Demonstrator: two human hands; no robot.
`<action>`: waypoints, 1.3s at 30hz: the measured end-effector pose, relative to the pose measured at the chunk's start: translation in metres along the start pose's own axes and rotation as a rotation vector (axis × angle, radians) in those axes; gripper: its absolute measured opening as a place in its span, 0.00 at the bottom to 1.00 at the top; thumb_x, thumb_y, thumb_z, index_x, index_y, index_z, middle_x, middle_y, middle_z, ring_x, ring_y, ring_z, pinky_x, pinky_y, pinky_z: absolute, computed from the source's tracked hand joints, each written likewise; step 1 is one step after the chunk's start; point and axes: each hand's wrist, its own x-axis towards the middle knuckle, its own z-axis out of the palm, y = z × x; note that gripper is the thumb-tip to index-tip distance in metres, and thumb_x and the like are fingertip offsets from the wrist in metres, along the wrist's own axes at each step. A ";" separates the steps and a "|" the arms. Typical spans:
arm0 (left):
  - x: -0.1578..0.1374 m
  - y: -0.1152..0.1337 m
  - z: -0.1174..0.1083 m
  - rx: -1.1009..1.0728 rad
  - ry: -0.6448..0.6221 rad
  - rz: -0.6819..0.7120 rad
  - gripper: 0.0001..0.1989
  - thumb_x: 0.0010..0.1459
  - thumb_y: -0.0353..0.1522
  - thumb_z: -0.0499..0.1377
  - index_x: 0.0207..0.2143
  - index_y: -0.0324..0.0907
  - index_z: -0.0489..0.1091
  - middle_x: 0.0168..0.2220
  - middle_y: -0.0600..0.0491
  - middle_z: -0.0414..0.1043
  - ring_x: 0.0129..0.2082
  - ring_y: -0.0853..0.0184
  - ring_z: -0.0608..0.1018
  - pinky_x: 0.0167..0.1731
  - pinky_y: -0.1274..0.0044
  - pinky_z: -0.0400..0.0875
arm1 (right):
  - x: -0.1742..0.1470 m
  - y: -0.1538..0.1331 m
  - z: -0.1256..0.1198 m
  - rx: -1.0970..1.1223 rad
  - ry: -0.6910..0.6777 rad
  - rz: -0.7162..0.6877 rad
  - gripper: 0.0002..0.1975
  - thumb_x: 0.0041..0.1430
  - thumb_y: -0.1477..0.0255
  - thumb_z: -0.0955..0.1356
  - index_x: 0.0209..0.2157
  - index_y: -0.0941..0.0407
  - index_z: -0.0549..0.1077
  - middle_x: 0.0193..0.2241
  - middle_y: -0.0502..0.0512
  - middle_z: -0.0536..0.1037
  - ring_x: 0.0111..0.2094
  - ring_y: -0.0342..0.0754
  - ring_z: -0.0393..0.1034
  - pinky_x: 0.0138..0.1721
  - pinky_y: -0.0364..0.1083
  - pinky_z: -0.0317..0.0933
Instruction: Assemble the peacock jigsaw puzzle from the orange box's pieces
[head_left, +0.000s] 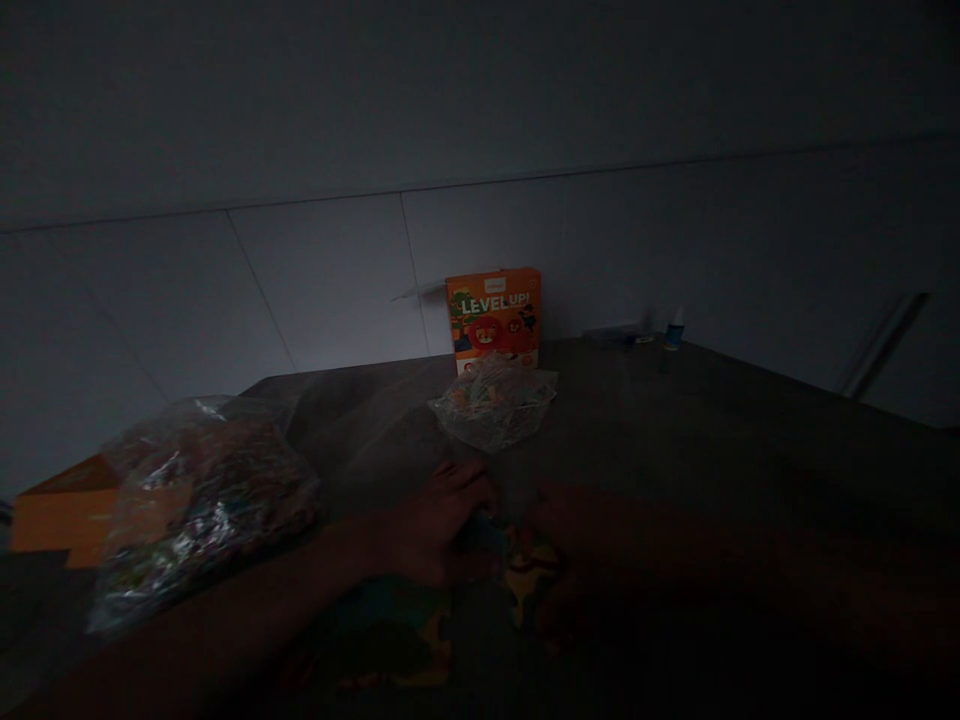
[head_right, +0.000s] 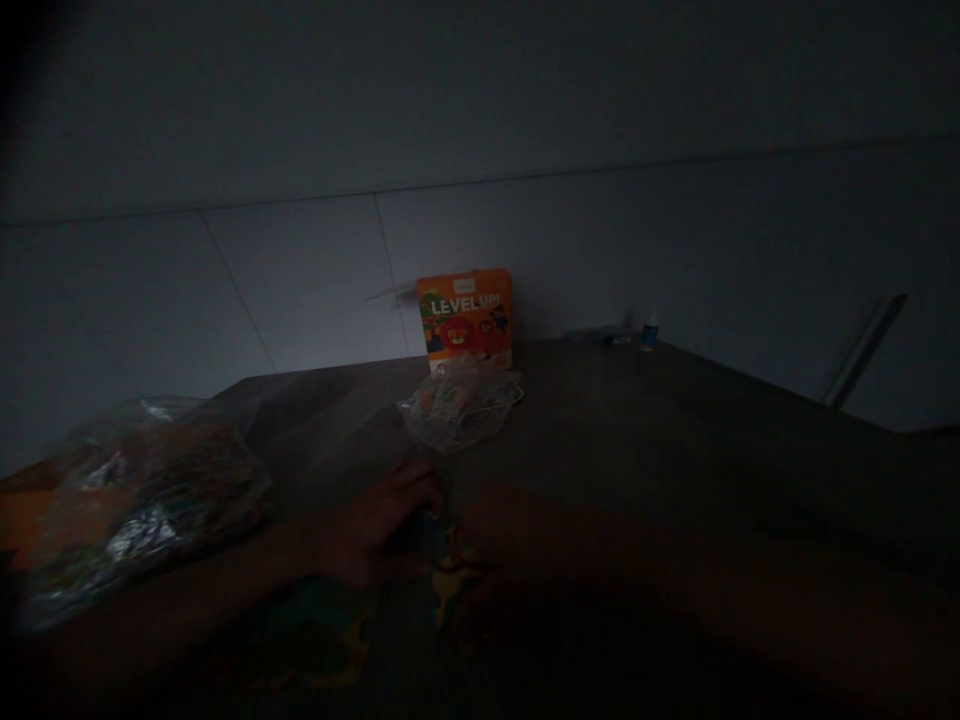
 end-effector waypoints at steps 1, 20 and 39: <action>0.000 -0.001 0.000 -0.009 -0.001 0.002 0.20 0.51 0.40 0.66 0.42 0.41 0.63 0.44 0.48 0.65 0.43 0.58 0.70 0.47 0.66 0.63 | -0.001 0.001 0.001 -0.014 0.006 -0.012 0.17 0.49 0.57 0.75 0.30 0.56 0.75 0.30 0.54 0.74 0.26 0.46 0.67 0.20 0.41 0.53; -0.005 -0.009 -0.009 -0.510 0.360 0.004 0.13 0.64 0.39 0.58 0.40 0.37 0.74 0.36 0.48 0.77 0.35 0.64 0.78 0.36 0.76 0.70 | 0.004 -0.007 -0.013 0.005 0.057 0.218 0.12 0.52 0.64 0.73 0.34 0.58 0.77 0.32 0.55 0.79 0.29 0.48 0.71 0.23 0.41 0.53; -0.019 0.022 -0.090 0.532 0.237 0.412 0.16 0.56 0.21 0.47 0.40 0.40 0.71 0.29 0.49 0.68 0.29 0.61 0.70 0.32 0.68 0.66 | 0.033 0.017 0.038 -0.158 0.560 -0.280 0.03 0.63 0.75 0.65 0.35 0.58 0.71 0.32 0.54 0.74 0.31 0.46 0.67 0.31 0.44 0.57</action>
